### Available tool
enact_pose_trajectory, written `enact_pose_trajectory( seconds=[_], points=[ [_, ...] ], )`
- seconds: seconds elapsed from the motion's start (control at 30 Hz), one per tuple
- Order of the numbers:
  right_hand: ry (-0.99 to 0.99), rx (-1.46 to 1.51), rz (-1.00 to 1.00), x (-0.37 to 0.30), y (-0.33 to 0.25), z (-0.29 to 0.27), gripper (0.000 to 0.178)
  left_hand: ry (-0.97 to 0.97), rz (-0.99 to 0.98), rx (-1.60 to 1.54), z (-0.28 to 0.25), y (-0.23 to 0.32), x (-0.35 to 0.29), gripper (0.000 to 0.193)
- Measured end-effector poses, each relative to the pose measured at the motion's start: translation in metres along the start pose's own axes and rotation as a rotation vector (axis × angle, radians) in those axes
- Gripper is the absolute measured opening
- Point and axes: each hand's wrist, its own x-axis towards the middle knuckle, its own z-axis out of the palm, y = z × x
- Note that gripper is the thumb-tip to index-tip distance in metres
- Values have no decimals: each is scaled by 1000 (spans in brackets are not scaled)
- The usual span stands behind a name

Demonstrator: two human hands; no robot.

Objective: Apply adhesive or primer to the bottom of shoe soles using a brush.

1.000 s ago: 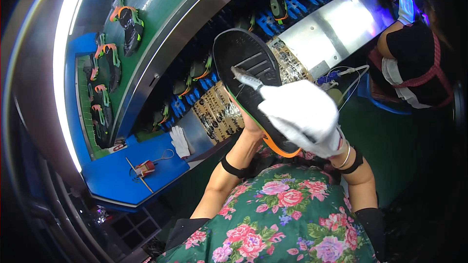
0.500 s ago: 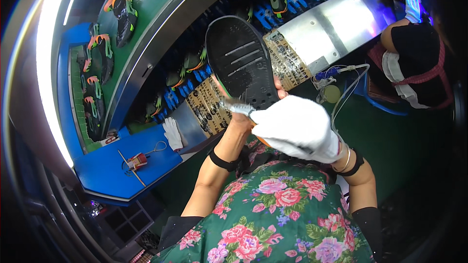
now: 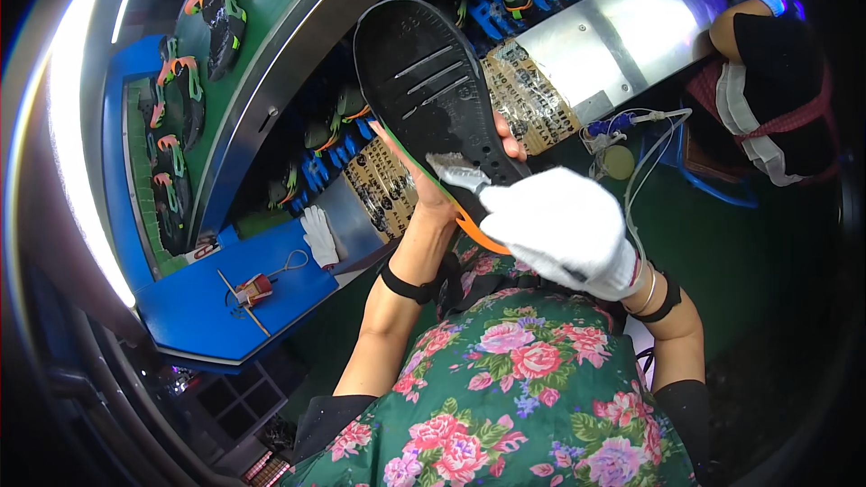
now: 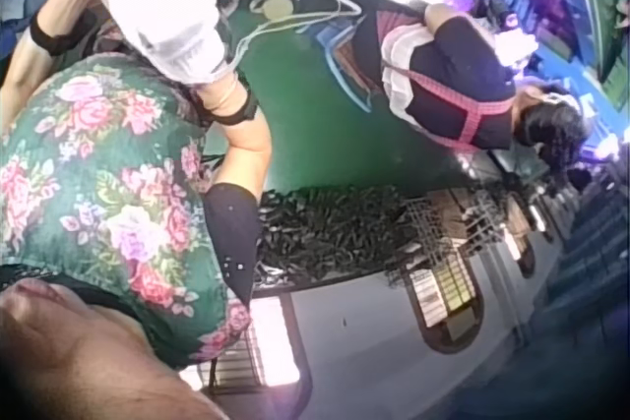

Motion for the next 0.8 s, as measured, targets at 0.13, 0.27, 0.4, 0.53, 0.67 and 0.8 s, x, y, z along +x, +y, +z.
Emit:
enact_pose_trajectory(
  seconds=[0.13,0.27,0.4,0.53,0.67,0.8],
  points=[
    [-22,103,60,-4,-1,0,29,74,13,42,-1,4,0,120],
    [63,156,166,-6,4,-8,30,23,51,56,0,7,4,122],
    [31,85,53,-10,-1,1,25,14,65,72,-1,9,7,123],
    [133,294,254,-9,6,-9,22,-6,122,74,5,11,11,122],
    [74,107,94,-10,4,-4,23,-16,111,99,9,17,16,123],
    [87,210,173,-7,5,-6,23,-9,128,77,16,17,19,125]
  ],
)
